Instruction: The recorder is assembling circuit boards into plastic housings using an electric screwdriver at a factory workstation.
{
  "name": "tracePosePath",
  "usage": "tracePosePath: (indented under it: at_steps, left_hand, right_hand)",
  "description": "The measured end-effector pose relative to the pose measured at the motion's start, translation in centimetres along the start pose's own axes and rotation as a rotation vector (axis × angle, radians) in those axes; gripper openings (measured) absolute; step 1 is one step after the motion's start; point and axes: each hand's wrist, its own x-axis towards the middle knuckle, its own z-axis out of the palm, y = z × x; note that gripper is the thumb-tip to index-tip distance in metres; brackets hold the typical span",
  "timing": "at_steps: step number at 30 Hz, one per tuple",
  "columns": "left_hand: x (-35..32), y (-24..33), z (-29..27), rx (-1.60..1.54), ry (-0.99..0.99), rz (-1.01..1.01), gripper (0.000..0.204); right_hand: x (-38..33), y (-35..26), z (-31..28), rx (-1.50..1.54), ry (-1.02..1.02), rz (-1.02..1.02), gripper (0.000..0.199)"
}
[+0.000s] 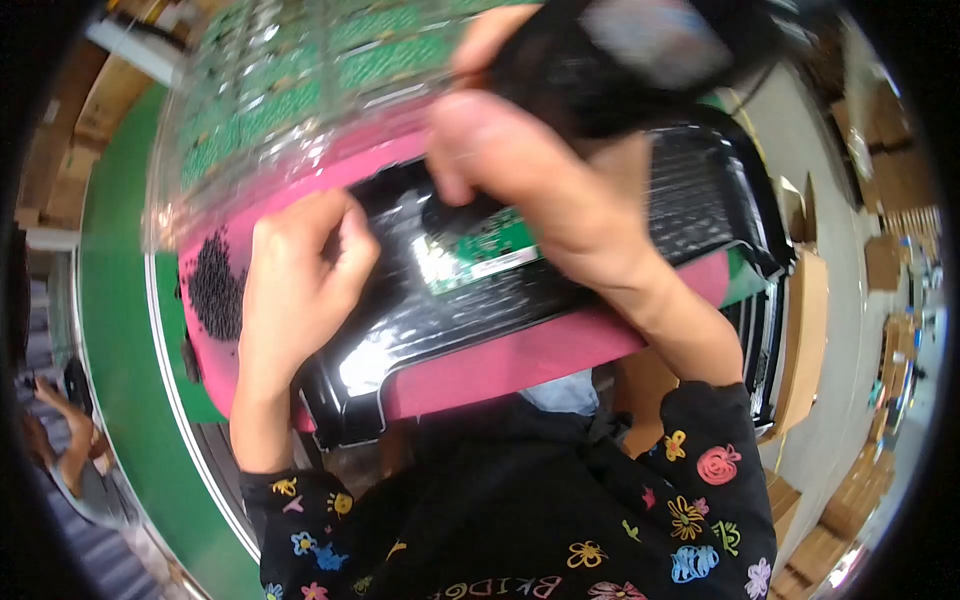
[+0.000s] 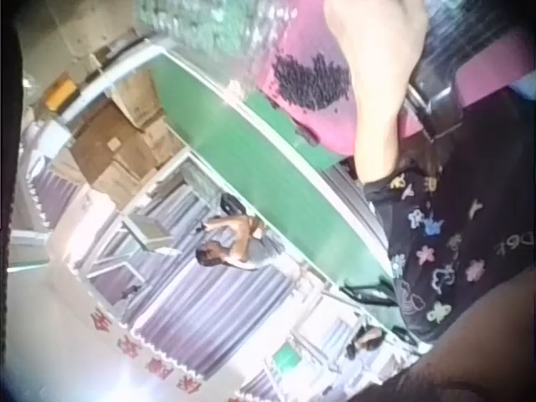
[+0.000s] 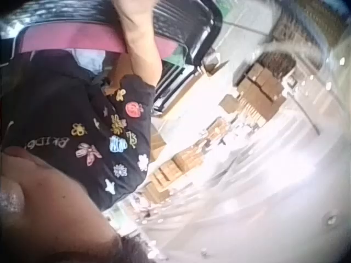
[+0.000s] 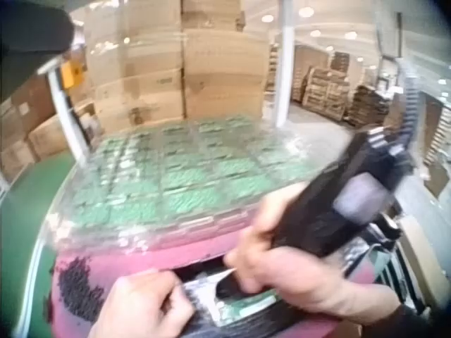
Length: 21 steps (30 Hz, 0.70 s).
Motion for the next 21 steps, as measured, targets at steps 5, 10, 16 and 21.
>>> tracePosePath:
  at_steps: [5, 10, 16, 21]
  left_hand:
    - [-0.3, -0.1, 0.2, 0.035, -0.114, -0.141, 0.012]
    - [-0.2, -1.0, -0.3, 0.154, -0.163, -0.054, 0.020]
    - [0.1, -1.5, 0.5, 0.157, -0.188, 0.084, 0.015]
    - [0.0, -0.5, 0.6, -0.047, -0.290, -0.034, 0.014]
  right_hand:
    - [1.2, -0.3, 1.2, -0.067, 0.004, 0.245, 0.045]
    - [4.4, 4.8, 4.9, -0.036, 0.005, -0.212, 0.039]
    - [3.7, 1.4, 4.2, 0.107, -0.085, -0.007, 0.041]
    - [3.3, 0.8, 3.4, 0.123, -0.068, -0.049, 0.039]
